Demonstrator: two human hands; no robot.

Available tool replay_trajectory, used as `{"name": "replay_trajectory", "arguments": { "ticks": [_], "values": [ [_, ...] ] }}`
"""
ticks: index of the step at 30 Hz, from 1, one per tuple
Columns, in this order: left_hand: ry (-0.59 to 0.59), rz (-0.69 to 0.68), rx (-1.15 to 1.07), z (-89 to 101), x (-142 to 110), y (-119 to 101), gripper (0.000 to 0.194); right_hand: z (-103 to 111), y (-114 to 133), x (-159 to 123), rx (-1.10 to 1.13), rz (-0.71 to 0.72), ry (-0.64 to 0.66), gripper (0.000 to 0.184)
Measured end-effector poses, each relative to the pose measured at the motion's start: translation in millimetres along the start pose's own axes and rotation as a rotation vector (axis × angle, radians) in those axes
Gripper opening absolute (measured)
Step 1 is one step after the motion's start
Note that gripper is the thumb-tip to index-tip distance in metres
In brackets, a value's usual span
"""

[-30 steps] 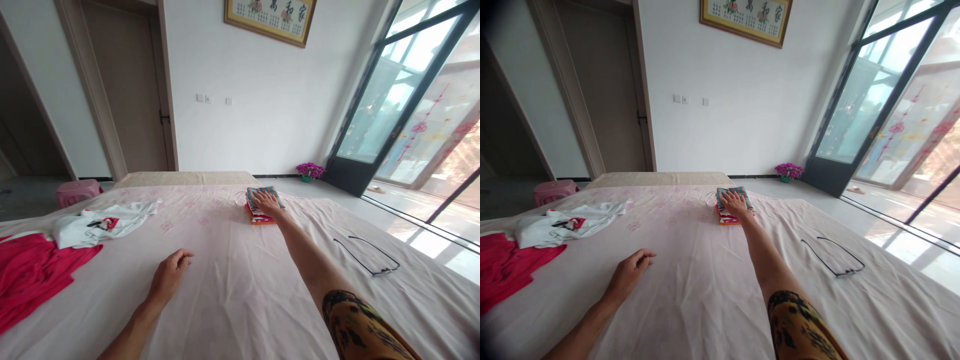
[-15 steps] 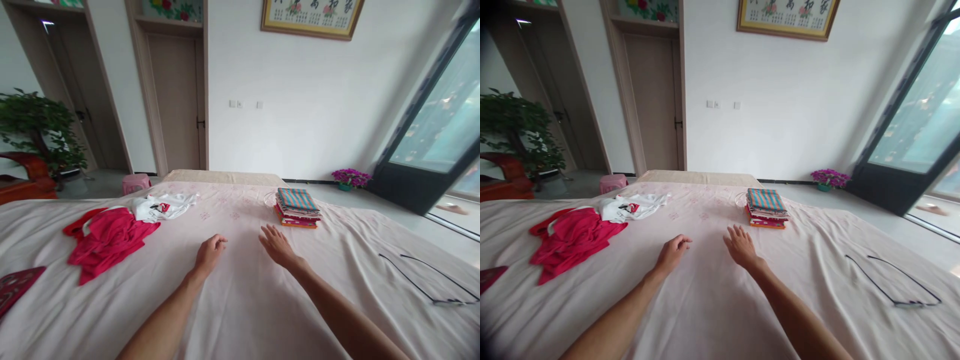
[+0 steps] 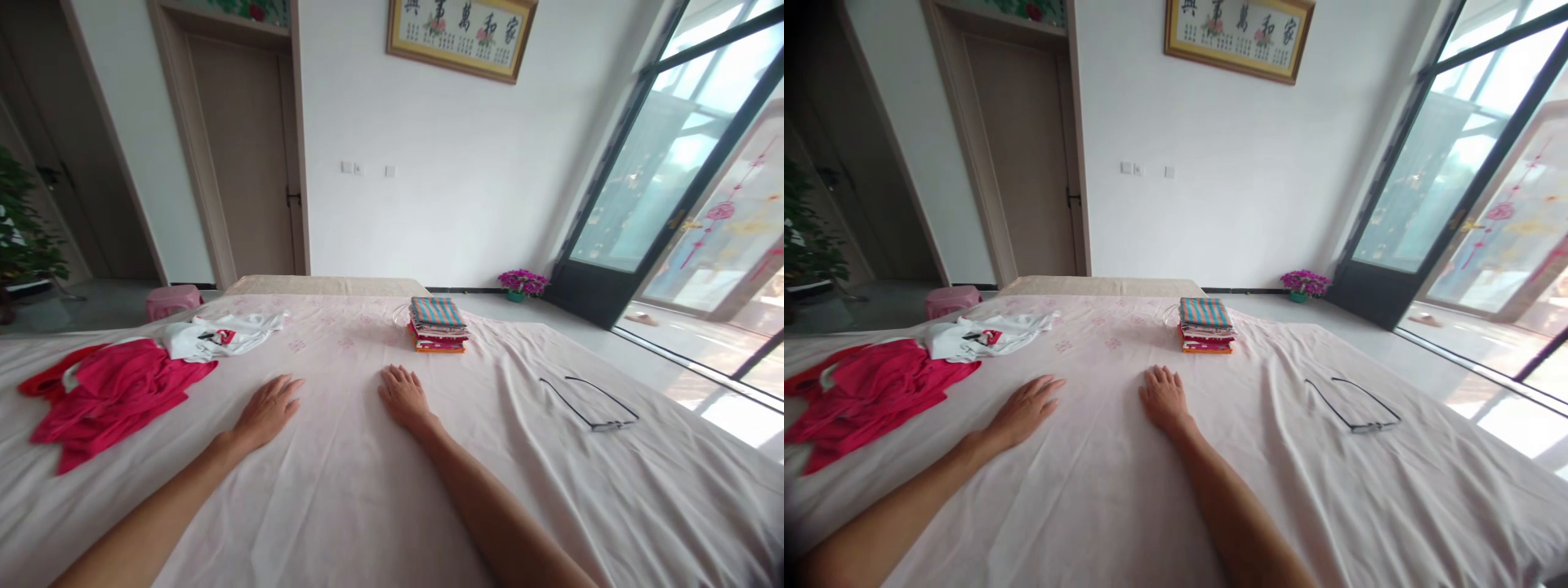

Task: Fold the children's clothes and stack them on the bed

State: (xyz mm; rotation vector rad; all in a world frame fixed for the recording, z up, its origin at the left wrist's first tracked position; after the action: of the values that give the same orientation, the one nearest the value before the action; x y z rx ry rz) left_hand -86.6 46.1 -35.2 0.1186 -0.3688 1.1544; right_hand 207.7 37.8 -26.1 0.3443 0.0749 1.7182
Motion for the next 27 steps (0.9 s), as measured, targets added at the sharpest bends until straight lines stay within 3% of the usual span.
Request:
{"name": "replay_trajectory", "arguments": {
  "ticks": [5, 27],
  "values": [
    [-0.04, 0.045, 0.085, 0.5, -6, 22, 0.045, 3, 0, -1, 0.022, 0.007, -0.036, 0.046],
    [-0.085, 0.051, 0.053, 7.0, -6, 17, 0.04, 9, 1, -3, 0.057, 0.015, -0.016, 0.044]
  ]
}}
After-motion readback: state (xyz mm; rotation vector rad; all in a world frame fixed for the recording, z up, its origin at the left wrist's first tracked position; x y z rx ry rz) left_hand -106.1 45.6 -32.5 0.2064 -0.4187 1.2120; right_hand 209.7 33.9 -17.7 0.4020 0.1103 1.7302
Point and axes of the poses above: each hand's wrist, its own x-axis towards the middle knuckle, its own z-axis out of the back of the hand, y = z × x, the point moved 9 cm from there along x, towards the middle knuckle, and after that the axes turned 4 degrees about x, right-handed, at the moved point
